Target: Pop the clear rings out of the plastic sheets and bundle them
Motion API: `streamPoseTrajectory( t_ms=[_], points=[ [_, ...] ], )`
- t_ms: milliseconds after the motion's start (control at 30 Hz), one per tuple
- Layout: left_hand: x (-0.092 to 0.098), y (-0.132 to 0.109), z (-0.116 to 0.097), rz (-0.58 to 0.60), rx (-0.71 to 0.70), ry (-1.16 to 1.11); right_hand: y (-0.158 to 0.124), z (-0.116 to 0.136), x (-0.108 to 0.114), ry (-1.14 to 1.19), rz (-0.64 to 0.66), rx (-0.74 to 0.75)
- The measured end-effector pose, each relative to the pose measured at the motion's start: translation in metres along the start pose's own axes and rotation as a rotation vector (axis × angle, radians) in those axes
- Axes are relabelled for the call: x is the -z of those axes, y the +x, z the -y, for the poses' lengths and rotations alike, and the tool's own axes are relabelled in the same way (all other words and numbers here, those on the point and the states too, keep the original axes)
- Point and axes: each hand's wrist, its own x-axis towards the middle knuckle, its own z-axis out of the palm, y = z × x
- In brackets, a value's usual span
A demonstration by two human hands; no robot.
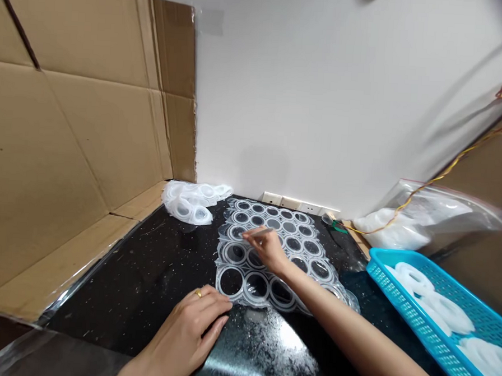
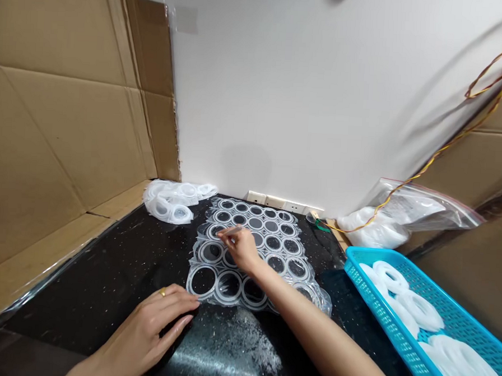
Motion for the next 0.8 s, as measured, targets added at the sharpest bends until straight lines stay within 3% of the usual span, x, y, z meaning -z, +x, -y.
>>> streamPoseTrajectory(
  t_ms=[133,233,467,800],
  points=[
    [0.008,0.021,0.014,0.053,-0.024,0.02,-0.026,-0.002,-0.021,0.335,0.144,-0.227],
    [0.007,0.032,0.025,0.107,-0.03,0.05,-0.032,-0.004,-0.026,0.483,0.17,-0.278],
    [-0.003,0.034,0.035,0.161,-0.01,0.06,-0.03,0.003,-0.021,0.458,0.178,-0.244],
    [-0.004,0.035,0.037,0.15,0.002,0.047,-0.03,0.004,-0.021,0.428,0.178,-0.23]
  ],
)
